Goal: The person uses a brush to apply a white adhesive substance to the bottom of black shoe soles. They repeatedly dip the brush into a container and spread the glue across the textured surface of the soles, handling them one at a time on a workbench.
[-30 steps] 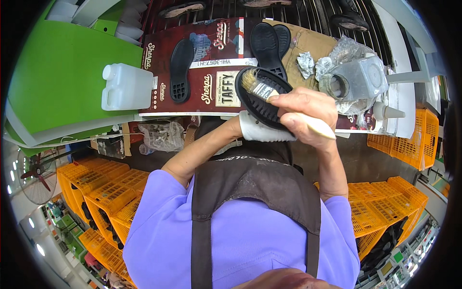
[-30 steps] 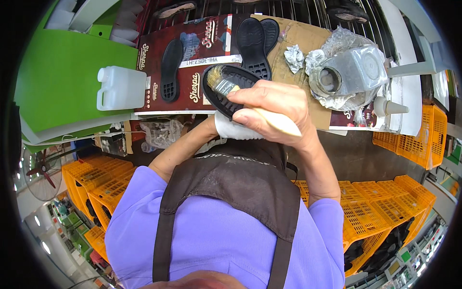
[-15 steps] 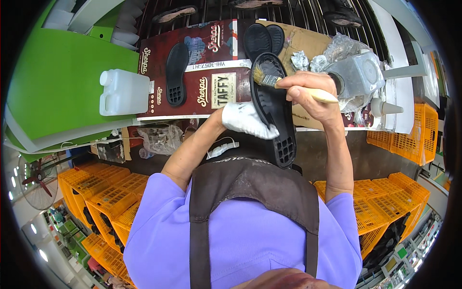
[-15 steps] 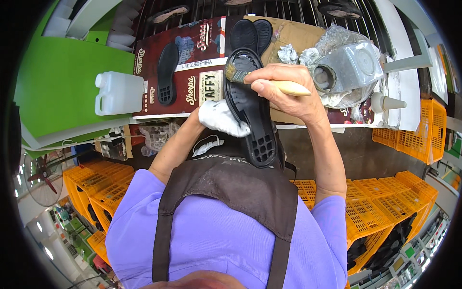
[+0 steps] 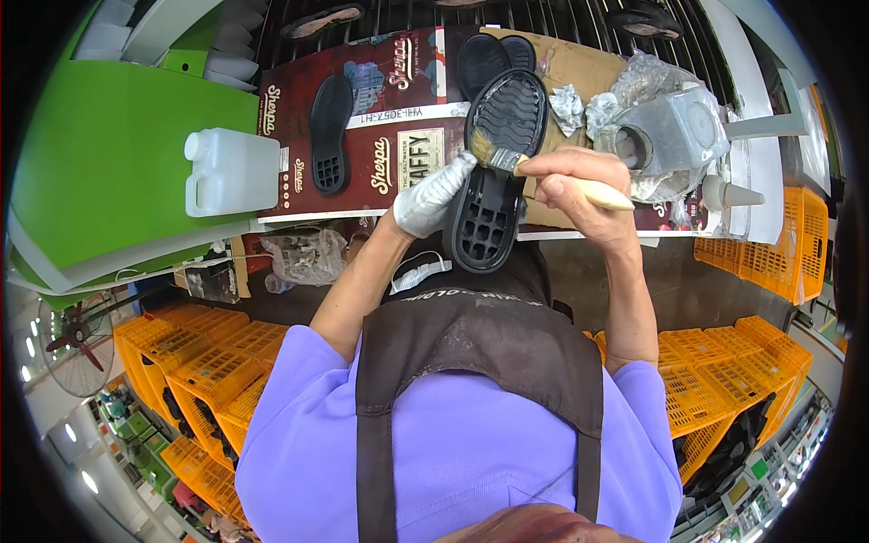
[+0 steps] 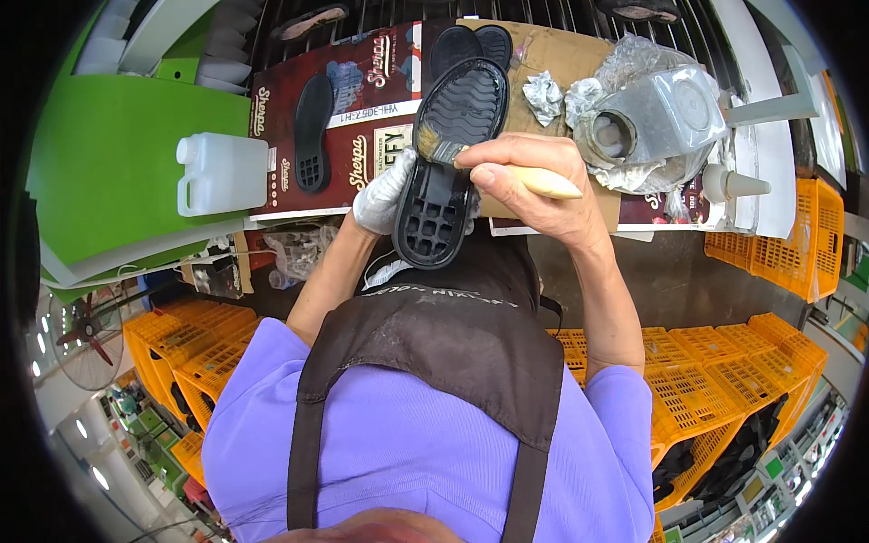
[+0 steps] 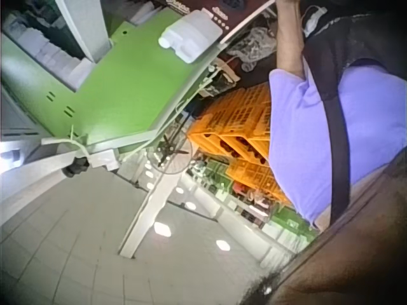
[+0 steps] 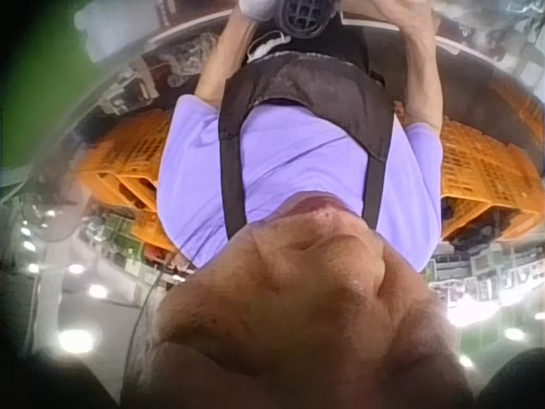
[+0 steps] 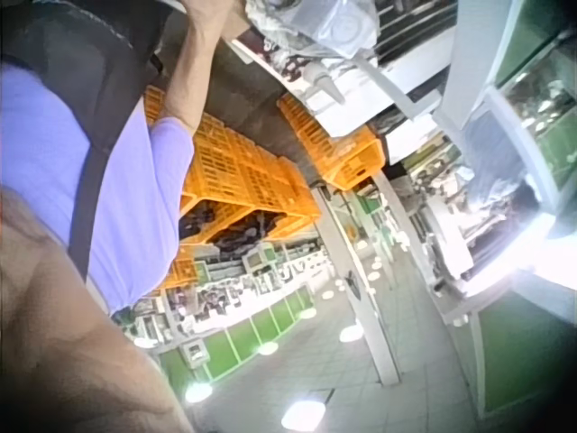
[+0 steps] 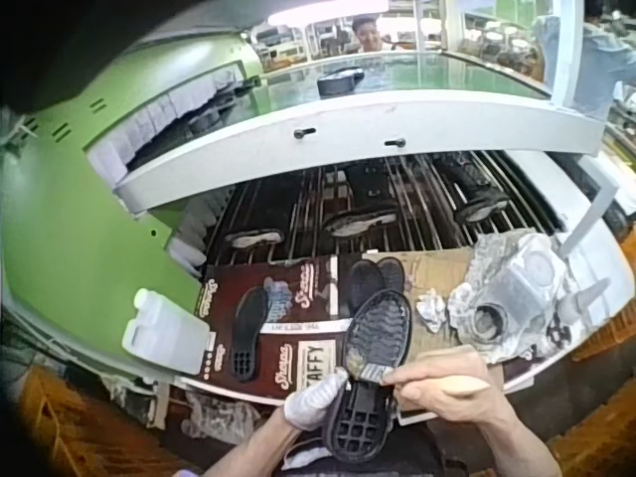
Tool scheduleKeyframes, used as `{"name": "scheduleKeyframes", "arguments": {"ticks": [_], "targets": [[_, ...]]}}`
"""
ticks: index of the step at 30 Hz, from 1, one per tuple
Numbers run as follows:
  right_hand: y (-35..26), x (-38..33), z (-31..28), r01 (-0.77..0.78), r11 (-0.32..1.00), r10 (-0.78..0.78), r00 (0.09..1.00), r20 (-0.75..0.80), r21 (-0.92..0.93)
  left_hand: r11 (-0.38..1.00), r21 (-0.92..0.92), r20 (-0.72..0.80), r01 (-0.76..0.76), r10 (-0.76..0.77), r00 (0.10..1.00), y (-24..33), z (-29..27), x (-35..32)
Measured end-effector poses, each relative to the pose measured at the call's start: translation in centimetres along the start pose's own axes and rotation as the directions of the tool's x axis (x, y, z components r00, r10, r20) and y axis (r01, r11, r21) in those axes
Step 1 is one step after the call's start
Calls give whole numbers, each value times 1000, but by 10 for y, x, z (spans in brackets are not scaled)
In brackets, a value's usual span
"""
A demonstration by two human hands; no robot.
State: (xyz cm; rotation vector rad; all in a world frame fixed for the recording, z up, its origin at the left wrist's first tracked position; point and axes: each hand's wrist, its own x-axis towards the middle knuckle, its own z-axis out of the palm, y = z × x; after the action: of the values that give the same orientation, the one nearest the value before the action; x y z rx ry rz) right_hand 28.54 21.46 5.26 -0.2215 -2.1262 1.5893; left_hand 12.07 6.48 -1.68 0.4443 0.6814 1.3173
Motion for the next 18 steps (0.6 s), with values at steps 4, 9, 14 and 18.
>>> {"name": "scheduleKeyframes", "arguments": {"ticks": [4, 9, 14, 18], "targets": [[-8, -4, 4, 20, 1000, -20, 999, 40, -11, 997, 44, -108, -71, 76, 991, 2, 4, 4], [-11, -7, 16, 137, 989, -135, 989, 54, -48, 983, -140, -176, -118, 92, 980, 1, 5, 12], [-15, -9, 21, 192, 979, -184, 978, 102, -72, 966, -229, -121, -117, 91, 988, 2, 2, 12], [-19, -6, 16, 154, 988, -155, 969, 190, 21, 938, -343, -169, -45, -14, 986, -6, -14, 14]]}}
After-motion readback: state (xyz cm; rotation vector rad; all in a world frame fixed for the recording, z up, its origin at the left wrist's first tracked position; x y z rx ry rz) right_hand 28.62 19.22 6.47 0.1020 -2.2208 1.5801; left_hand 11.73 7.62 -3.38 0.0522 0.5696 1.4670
